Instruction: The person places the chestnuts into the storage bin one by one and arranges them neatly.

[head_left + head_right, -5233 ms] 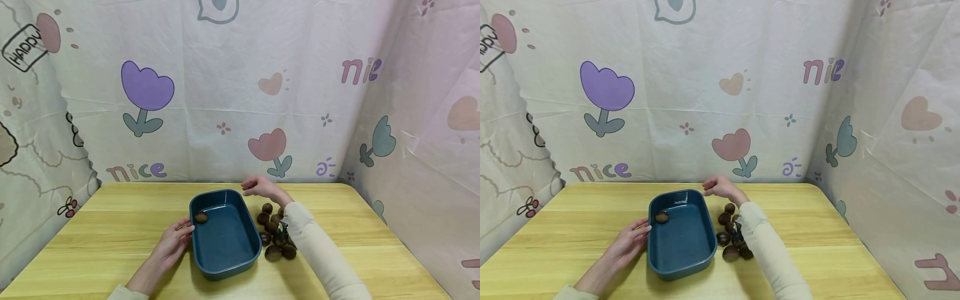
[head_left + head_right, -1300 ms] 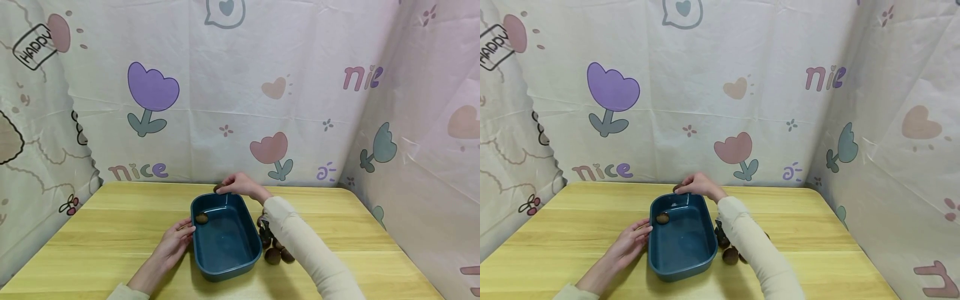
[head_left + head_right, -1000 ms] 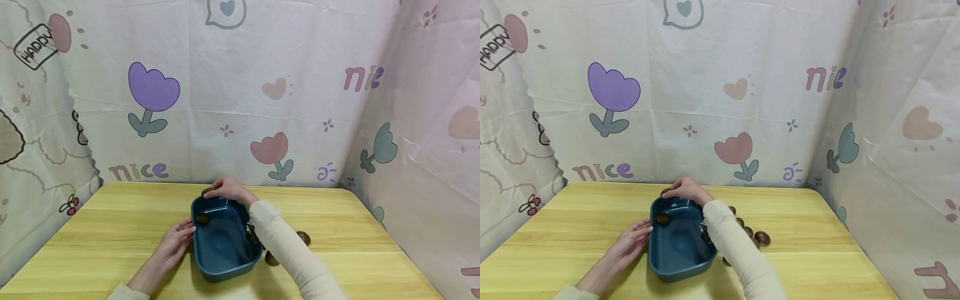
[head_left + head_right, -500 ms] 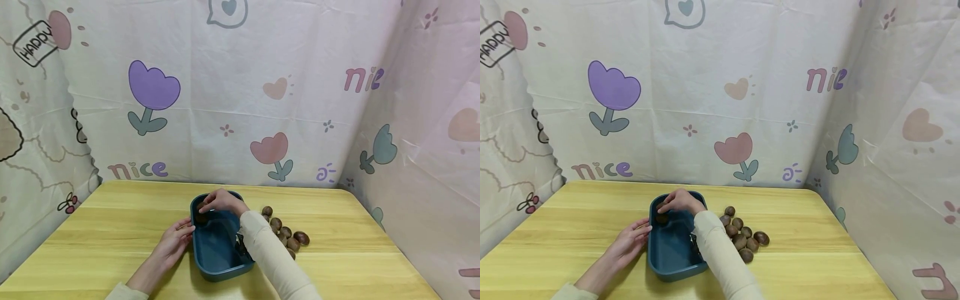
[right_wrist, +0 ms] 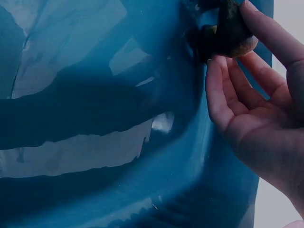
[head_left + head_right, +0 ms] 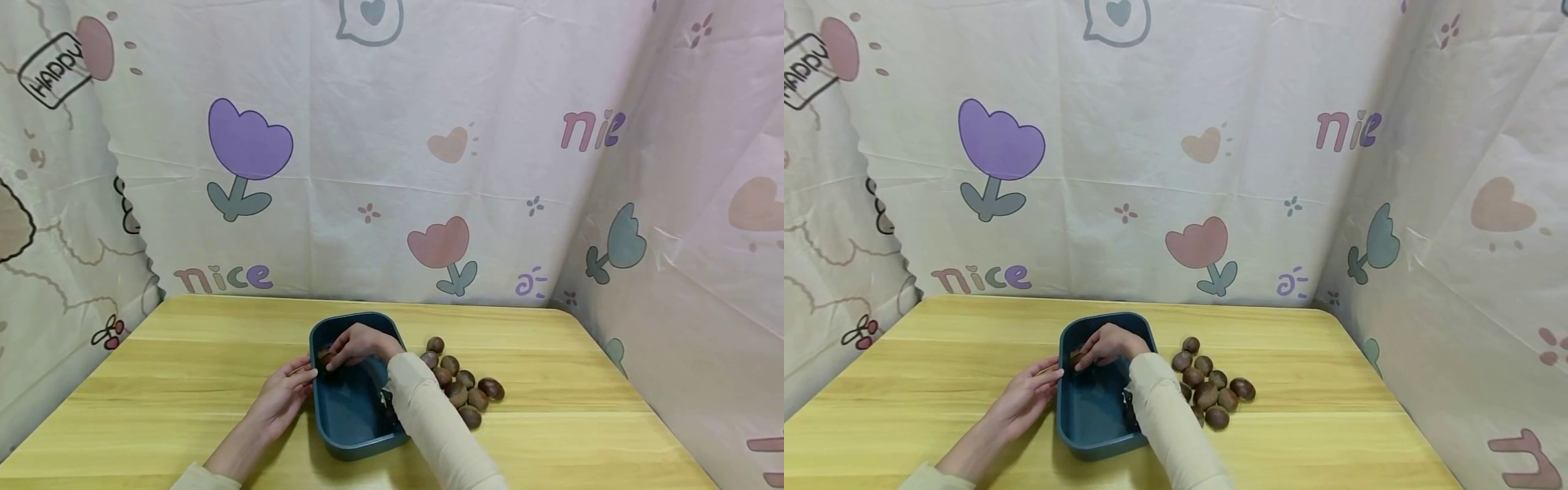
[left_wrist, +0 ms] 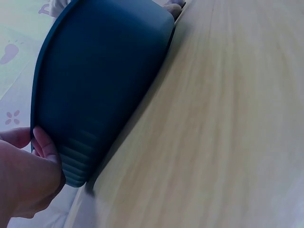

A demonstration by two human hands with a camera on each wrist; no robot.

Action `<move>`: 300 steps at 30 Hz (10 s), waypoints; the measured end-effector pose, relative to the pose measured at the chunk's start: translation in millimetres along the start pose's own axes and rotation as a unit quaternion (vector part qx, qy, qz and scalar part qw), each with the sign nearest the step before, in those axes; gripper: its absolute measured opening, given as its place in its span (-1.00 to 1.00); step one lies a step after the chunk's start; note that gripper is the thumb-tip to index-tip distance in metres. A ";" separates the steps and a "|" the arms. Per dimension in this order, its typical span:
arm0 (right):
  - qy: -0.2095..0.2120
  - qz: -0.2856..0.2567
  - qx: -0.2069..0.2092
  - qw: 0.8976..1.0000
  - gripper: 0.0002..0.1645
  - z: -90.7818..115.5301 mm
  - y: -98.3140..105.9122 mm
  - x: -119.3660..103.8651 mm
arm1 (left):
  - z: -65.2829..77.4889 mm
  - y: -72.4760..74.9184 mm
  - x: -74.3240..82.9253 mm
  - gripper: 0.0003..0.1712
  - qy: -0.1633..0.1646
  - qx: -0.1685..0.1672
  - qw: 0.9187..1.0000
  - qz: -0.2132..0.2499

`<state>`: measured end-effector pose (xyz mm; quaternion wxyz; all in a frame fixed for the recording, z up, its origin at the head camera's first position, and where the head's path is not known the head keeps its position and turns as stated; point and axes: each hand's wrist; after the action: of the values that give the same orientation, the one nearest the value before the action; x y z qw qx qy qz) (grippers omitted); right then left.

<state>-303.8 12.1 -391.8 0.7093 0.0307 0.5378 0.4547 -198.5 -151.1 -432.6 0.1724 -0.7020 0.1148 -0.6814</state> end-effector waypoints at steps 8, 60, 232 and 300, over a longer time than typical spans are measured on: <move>-0.008 -0.021 0.023 0.999 -0.71 -0.5 -8.0 3.5 | -0.5 1.1 -1.1 -0.53 0.001 -0.003 1.000 -0.002; 0.047 -0.122 -0.034 0.991 -0.56 22.9 59.4 -16.9 | 0.2 -3.9 -2.1 -0.62 -0.012 0.019 1.000 0.007; 0.114 0.069 0.041 0.990 -0.77 10.8 11.2 -8.9 | 2.9 -0.3 -5.6 -0.60 -0.016 0.023 0.999 0.019; -0.049 -0.159 0.054 0.985 -0.75 51.3 -42.7 0.5 | 4.0 -3.9 -7.6 -0.56 -0.017 0.038 0.999 0.020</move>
<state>-237.0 10.3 -393.4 0.7951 0.0051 0.5245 0.3045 -195.2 -144.1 -438.1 0.2142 -0.7044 0.0997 -0.6693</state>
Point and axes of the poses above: each hand's wrist, its own z-axis away from the middle knuckle, its own y-axis out of the back of the hand, x = y × z, and after that the axes turned 12 degrees about -y, right-handed
